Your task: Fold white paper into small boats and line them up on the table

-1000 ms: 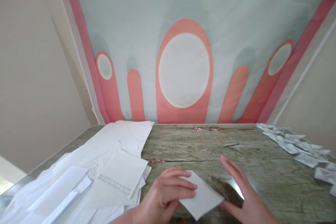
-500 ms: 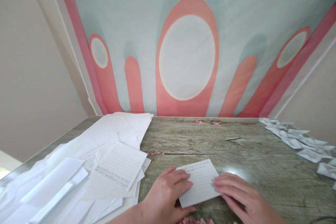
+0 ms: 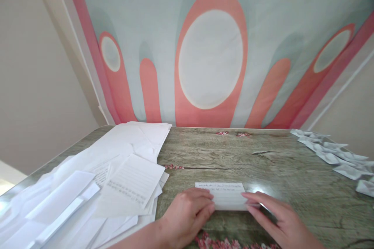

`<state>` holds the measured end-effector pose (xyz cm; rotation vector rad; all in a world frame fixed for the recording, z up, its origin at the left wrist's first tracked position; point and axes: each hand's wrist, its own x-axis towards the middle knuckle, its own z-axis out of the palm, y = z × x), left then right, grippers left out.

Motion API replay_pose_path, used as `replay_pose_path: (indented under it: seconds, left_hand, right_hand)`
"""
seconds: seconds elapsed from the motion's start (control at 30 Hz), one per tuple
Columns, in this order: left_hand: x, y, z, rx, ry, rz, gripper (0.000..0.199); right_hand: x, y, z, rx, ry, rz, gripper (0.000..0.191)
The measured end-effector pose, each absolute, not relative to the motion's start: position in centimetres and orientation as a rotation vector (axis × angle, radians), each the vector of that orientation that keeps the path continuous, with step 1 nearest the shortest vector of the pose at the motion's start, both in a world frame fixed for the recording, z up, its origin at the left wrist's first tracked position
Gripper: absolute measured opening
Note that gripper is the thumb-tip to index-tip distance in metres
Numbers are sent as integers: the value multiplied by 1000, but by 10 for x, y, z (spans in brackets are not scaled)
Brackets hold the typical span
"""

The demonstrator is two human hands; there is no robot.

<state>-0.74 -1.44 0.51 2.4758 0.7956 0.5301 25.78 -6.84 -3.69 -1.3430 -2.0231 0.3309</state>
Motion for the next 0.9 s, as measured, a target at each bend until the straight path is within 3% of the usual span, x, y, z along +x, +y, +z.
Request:
replay_pose_path:
  seconds: [0.23, 0.37, 0.5, 0.7, 0.9]
  left_hand:
    - [-7, 0, 7, 2384, 799, 523, 36]
    - [-5, 3, 3, 2382, 899, 524, 35]
    - [-5, 3, -3, 2286, 1044, 622, 21]
    - [-5, -3, 5, 2515, 1059, 757, 44]
    - [2, -21, -1, 3030, 752, 355, 57]
  right_hand:
    - [253, -51, -20, -1551, -1918, 744, 30]
    - [253, -41, -20, -1541, -1965, 722, 35]
    - [255, -36, -27, -1554, -1973, 670, 31]
    - [253, -33, -27, -1518, -2001, 679, 29]
    - [253, -32, -29, -1524, -1981, 671, 29]
